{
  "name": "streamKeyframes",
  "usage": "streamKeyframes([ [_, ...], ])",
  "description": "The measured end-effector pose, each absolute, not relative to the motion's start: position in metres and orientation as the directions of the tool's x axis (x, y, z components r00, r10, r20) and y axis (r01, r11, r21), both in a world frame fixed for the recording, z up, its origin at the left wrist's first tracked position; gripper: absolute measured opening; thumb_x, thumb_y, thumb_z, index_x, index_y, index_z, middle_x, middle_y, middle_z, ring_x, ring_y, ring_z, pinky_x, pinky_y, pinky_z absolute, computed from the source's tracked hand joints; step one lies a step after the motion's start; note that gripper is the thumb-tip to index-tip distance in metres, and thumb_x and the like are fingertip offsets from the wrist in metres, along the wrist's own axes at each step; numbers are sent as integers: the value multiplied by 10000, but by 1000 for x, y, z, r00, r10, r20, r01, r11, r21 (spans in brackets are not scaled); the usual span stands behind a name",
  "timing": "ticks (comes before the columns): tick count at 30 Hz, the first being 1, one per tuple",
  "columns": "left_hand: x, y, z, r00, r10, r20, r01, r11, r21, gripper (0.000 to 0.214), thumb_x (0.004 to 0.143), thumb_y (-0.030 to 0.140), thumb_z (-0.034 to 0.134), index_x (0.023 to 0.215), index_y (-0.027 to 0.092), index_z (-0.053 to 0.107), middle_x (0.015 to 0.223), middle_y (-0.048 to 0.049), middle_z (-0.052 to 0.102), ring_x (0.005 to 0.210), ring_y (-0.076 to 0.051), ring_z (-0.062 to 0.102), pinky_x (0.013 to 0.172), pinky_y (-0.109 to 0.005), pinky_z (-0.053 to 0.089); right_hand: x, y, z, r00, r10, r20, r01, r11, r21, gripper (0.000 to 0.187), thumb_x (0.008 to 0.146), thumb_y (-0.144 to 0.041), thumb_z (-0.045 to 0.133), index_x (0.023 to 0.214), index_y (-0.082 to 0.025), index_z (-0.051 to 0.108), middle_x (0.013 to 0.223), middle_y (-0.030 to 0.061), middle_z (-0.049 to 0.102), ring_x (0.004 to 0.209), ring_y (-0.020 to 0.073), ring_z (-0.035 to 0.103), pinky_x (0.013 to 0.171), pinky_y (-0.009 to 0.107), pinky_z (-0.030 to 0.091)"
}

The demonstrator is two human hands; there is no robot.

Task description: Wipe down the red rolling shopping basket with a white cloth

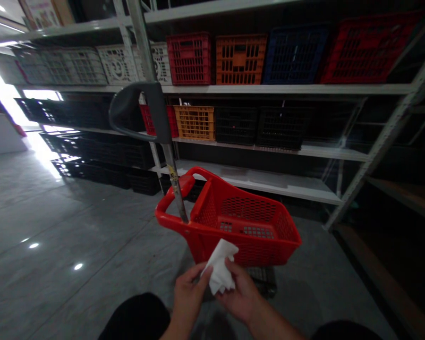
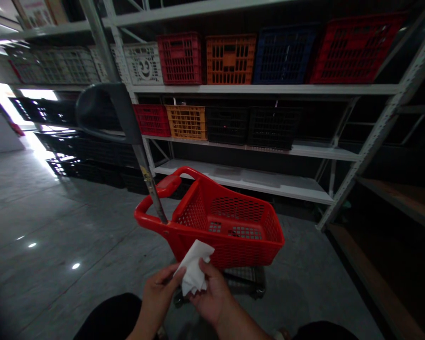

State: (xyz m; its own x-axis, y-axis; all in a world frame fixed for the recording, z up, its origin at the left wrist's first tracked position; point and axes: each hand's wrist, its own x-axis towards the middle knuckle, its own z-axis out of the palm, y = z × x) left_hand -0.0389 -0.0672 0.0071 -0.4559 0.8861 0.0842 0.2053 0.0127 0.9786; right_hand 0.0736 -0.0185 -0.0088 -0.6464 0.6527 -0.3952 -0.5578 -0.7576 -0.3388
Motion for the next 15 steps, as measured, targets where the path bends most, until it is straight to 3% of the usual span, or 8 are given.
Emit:
streamKeyframes([
  [3, -46, -69, 8, -398, 912, 99, 247, 2, 969, 300, 681, 429, 617, 846, 195, 706, 843, -47, 715, 785, -209, 647, 760, -303, 511, 76, -16, -14, -568, 752, -335, -584, -655, -479, 288, 675, -341, 696, 881, -153, 621, 841, 66, 689, 744, 190, 639, 674, 317, 492],
  [5, -59, -69, 17, -411, 891, 194, 346, -45, 937, 310, 695, 406, 609, 920, 208, 685, 943, -52, 697, 871, -209, 632, 819, -317, 494, 88, -3, -9, -490, 830, -266, -546, -530, -650, 387, 669, -365, 695, 981, -158, 595, 899, 75, 684, 754, 205, 643, 648, 322, 498],
  [7, -79, -65, 34, -435, 813, 388, 522, -124, 844, 331, 711, 380, 599, 996, 218, 647, 1068, -54, 651, 987, -210, 588, 883, -334, 461, 108, 23, 5, -353, 928, -121, -451, -282, -847, 455, 692, -360, 663, 1088, -166, 555, 966, 78, 672, 780, 214, 645, 644, 323, 506],
  [9, -104, -56, 54, -411, 676, 611, 716, -175, 675, 359, 726, 363, 588, 1054, 219, 600, 1157, -59, 593, 1081, -213, 528, 937, -359, 417, 128, 55, 23, -181, 975, 129, -226, 87, -970, 460, 753, -324, 572, 1183, -172, 516, 1058, 81, 645, 870, 219, 631, 709, 335, 511],
  [10, -115, -49, 64, -390, 598, 701, 793, -168, 585, 380, 726, 365, 589, 1074, 212, 579, 1172, -65, 577, 1097, -216, 511, 954, -372, 398, 136, 70, 30, -120, 952, 283, -31, 282, -959, 448, 777, -269, 514, 1217, -184, 502, 1118, 76, 620, 946, 216, 608, 782, 346, 495],
  [12, -135, -32, 81, -329, 500, 801, 891, -115, 439, 438, 725, 387, 582, 1113, 188, 537, 1175, -85, 563, 1100, -226, 500, 960, -390, 380, 144, 90, 34, -138, 832, 537, 377, 546, -749, 487, 776, -143, 421, 1253, -221, 483, 1229, 52, 553, 1104, 215, 522, 939, 400, 404],
  [13, -141, -22, 86, -304, 493, 815, 921, -65, 383, 472, 727, 408, 572, 1133, 173, 517, 1166, -98, 566, 1086, -235, 505, 951, -402, 379, 143, 94, 30, -216, 770, 600, 523, 610, -595, 530, 756, -90, 397, 1257, -241, 481, 1257, 36, 530, 1157, 219, 477, 986, 433, 352],
  [15, -148, -3, 90, -261, 575, 776, 959, 66, 274, 451, 742, 457, 527, 1076, 154, 550, 1048, -107, 622, 1002, -253, 541, 948, -450, 348, 136, 91, 8, -389, 687, 614, 656, 674, -339, 607, 717, -22, 379, 1269, -260, 465, 1284, 19, 503, 1217, 235, 411, 1013, 485, 302],
])
